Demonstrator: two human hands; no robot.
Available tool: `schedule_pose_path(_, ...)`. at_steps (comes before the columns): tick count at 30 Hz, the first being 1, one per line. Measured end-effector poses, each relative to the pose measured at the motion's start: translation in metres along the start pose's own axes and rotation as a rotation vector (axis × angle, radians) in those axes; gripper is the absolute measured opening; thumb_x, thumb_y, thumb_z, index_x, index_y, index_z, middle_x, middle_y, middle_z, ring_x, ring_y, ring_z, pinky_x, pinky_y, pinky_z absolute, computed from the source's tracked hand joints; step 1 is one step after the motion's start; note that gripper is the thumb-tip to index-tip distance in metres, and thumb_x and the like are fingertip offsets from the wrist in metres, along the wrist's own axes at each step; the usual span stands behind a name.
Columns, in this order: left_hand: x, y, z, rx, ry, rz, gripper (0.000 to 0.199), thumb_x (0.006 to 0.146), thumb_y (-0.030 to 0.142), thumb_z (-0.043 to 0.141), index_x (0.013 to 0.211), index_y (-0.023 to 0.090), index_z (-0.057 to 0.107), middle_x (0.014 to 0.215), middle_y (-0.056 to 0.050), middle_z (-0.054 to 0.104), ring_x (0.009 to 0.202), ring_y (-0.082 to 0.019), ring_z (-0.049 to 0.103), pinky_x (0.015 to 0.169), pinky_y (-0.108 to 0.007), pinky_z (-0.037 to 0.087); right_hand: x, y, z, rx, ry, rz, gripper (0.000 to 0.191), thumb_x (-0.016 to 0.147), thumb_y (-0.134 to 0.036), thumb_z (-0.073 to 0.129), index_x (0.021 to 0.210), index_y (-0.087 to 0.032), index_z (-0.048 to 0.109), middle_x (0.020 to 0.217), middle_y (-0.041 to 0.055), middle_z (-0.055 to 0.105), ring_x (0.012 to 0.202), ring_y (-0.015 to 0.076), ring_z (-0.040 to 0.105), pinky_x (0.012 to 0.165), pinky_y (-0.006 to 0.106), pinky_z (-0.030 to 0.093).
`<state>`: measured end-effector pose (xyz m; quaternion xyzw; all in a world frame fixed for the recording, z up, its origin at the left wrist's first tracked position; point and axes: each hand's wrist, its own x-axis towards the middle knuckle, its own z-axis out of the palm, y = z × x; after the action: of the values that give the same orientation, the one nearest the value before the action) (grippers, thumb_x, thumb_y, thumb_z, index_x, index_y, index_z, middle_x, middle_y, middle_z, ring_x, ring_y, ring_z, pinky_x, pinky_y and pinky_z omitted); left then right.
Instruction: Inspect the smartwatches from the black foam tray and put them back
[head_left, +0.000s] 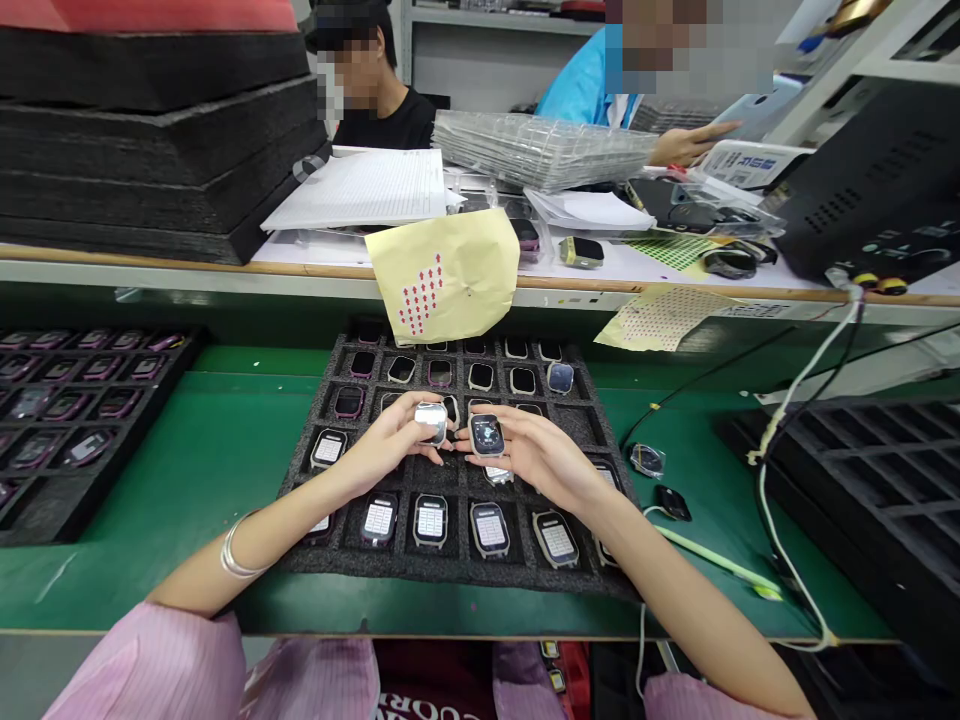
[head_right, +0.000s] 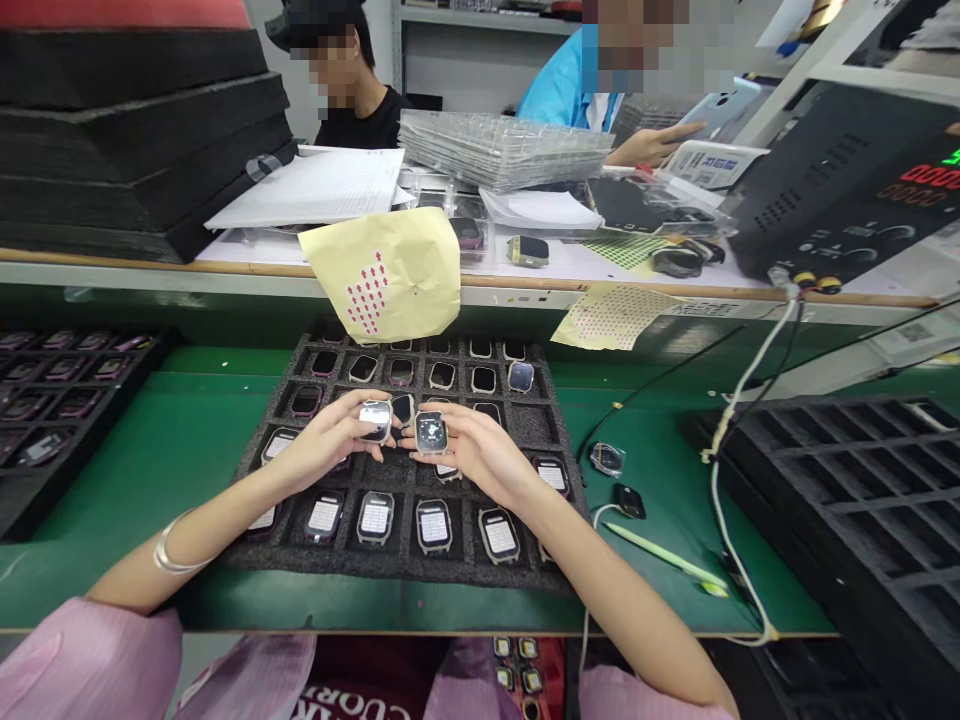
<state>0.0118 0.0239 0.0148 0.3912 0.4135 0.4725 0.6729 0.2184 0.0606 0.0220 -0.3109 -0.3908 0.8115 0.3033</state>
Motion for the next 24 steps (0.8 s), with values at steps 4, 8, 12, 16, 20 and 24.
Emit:
schedule_pose_path(4, -0.0011, 0.0037, -0.0006, -0.062, 0.004, -0.033, 0.036, 0.069, 0.014, 0.057, 0.105, 0.015, 0.055, 0.091, -0.005, 0.064, 0.083, -0.017, 0.062, 0.07, -0.032, 0.056, 0.001, 0.0038, -0.0006, 0.015, 0.025, -0.009, 0.032, 0.083, -0.017, 0.058, 0.114, -0.016, 0.06, 0.106, 0.014, 0.07, 0.102, 0.0288, 0.066, 0.092, 0.052, 0.049)
schedule_pose_path(8, -0.0005, 0.0019, -0.0039, -0.027, -0.036, -0.025, 0.039, 0.066, 0.011, 0.056, 0.105, 0.017, 0.056, 0.09, -0.003, 0.063, 0.081, -0.016, 0.062, 0.072, -0.033, 0.057, -0.0018, 0.005, 0.0004, -0.048, 0.048, -0.048, 0.034, 0.081, -0.018, 0.062, 0.116, -0.018, 0.061, 0.11, 0.0123, 0.069, 0.105, 0.0293, 0.065, 0.09, 0.052, 0.051)
schedule_pose_path(12, 0.0002, 0.0003, -0.0062, 0.032, -0.066, 0.025, 0.04, 0.065, 0.011, 0.058, 0.105, 0.017, 0.055, 0.09, -0.003, 0.062, 0.081, -0.016, 0.061, 0.072, -0.034, 0.058, -0.0039, 0.0057, -0.0005, -0.118, 0.047, -0.1, 0.039, 0.081, -0.023, 0.066, 0.119, -0.019, 0.06, 0.106, 0.0108, 0.071, 0.102, 0.0291, 0.066, 0.088, 0.051, 0.053)
schedule_pose_path(16, -0.0007, 0.0015, -0.0058, 0.065, -0.1, 0.037, 0.037, 0.068, 0.014, 0.061, 0.104, 0.017, 0.054, 0.091, -0.003, 0.06, 0.082, -0.016, 0.06, 0.072, -0.035, 0.058, -0.0052, 0.0075, -0.0009, -0.165, 0.048, -0.104, 0.04, 0.082, -0.027, 0.067, 0.121, -0.018, 0.059, 0.105, 0.0112, 0.071, 0.101, 0.0288, 0.066, 0.085, 0.049, 0.056)
schedule_pose_path(20, -0.0007, 0.002, -0.0056, 0.087, -0.113, 0.039, 0.036, 0.069, 0.015, 0.06, 0.104, 0.017, 0.053, 0.092, -0.003, 0.059, 0.083, -0.017, 0.06, 0.071, -0.034, 0.059, -0.0057, 0.0086, -0.0009, -0.216, 0.044, -0.119, 0.045, 0.082, -0.03, 0.07, 0.124, -0.02, 0.058, 0.107, 0.0107, 0.07, 0.101, 0.0283, 0.066, 0.083, 0.047, 0.057)
schedule_pose_path(24, 0.0001, 0.0005, -0.0063, 0.092, -0.134, 0.036, 0.036, 0.07, 0.014, 0.059, 0.105, 0.017, 0.052, 0.093, -0.004, 0.061, 0.084, -0.017, 0.062, 0.071, -0.034, 0.059, -0.0053, 0.01, -0.0004, -0.264, 0.056, -0.141, 0.048, 0.08, -0.031, 0.072, 0.124, -0.02, 0.057, 0.107, 0.0105, 0.07, 0.098, 0.0276, 0.067, 0.081, 0.045, 0.058)
